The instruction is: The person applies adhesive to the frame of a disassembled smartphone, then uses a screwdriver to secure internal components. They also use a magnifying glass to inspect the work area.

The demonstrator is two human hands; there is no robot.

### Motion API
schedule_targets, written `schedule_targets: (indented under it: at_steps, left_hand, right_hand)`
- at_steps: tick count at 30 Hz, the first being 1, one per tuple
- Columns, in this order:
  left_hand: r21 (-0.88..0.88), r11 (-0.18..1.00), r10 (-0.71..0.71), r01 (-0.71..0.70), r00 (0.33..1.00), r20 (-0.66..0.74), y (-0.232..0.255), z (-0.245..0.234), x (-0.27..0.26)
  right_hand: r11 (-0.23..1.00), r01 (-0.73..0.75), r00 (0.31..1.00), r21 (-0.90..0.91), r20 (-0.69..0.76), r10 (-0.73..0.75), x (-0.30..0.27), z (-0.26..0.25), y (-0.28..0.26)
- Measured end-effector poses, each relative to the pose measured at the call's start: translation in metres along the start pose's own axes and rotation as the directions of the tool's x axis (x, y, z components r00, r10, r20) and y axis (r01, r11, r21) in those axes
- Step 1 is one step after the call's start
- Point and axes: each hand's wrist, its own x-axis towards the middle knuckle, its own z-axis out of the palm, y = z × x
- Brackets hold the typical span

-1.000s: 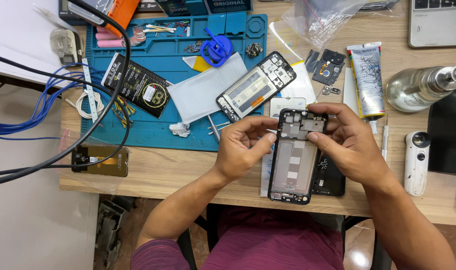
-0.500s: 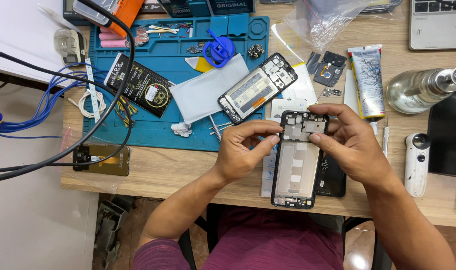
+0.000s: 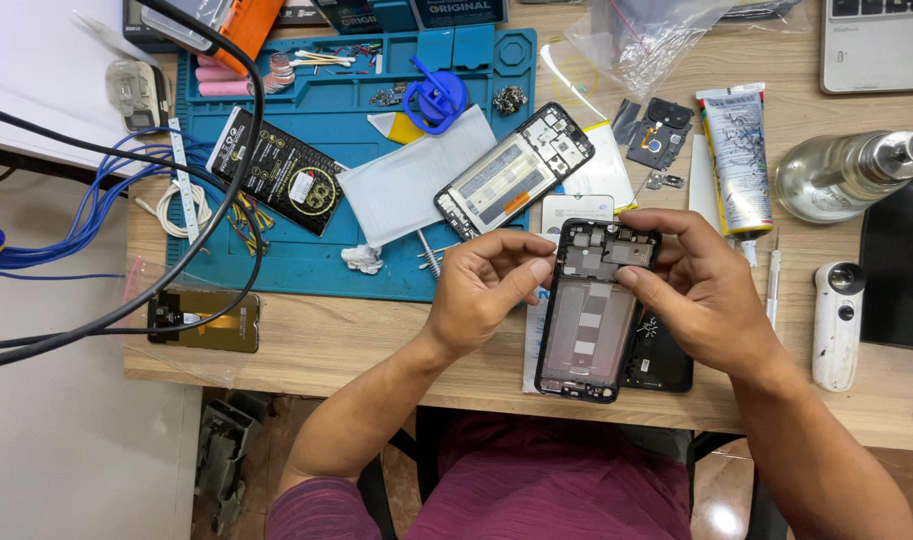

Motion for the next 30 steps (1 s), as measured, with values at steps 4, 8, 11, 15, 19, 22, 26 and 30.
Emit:
schedule_targets:
  at_steps: [4, 8, 11, 15, 19, 22, 26, 30]
  left_hand:
    - [0.014, 1.000, 0.027, -0.027, 0.999, -0.041, -0.005, 0.002, -0.001]
    - [0.039, 0.999, -0.024, 0.024, 1.000, -0.008, -0.010, 0.003, -0.001]
    - [0.154, 0.987, -0.042, 0.043, 0.999, -0.008, 0.001, 0.005, -0.001]
    - [0.394, 0.919, -0.040, 0.008, 0.996, 0.074, 0.005, -0.003, 0.001]
    - [0.213, 0.977, -0.039, 0.023, 0.997, 0.071, -0.005, -0.005, 0.001]
    - [0.237, 0.971, -0.049, 0.021, 0.992, 0.114, -0.007, -0.009, 0.001]
    - [0.225, 0.974, -0.045, 0.008, 0.986, 0.160, -0.008, -0.012, 0.002]
    - [0.221, 0.975, -0.063, 0.019, 0.979, 0.196, -0.009, -0.014, 0.003]
  right_hand:
    - [0.998, 0.003, 1.000, -0.066, -0.028, -0.005, -0.002, 0.004, -0.004]
    - [0.999, 0.016, 0.991, 0.046, -0.132, -0.010, -0.003, 0.007, 0.000]
    - [0.996, 0.076, 0.987, 0.038, -0.148, -0.069, -0.003, 0.005, 0.006]
    - [0.630, 0.558, 0.762, -0.540, 0.031, -0.647, 0.001, -0.006, -0.014]
    - [0.542, 0.592, 0.713, -0.597, 0.073, -0.698, 0.003, 0.003, -0.010]
    - [0.416, 0.667, 0.623, -0.618, 0.156, -0.766, 0.008, 0.011, -0.016]
    - [0.374, 0.679, 0.603, -0.631, 0.191, -0.774, 0.009, 0.013, -0.016]
    - [0.350, 0.689, 0.590, -0.635, 0.210, -0.780, 0.010, 0.013, -0.014]
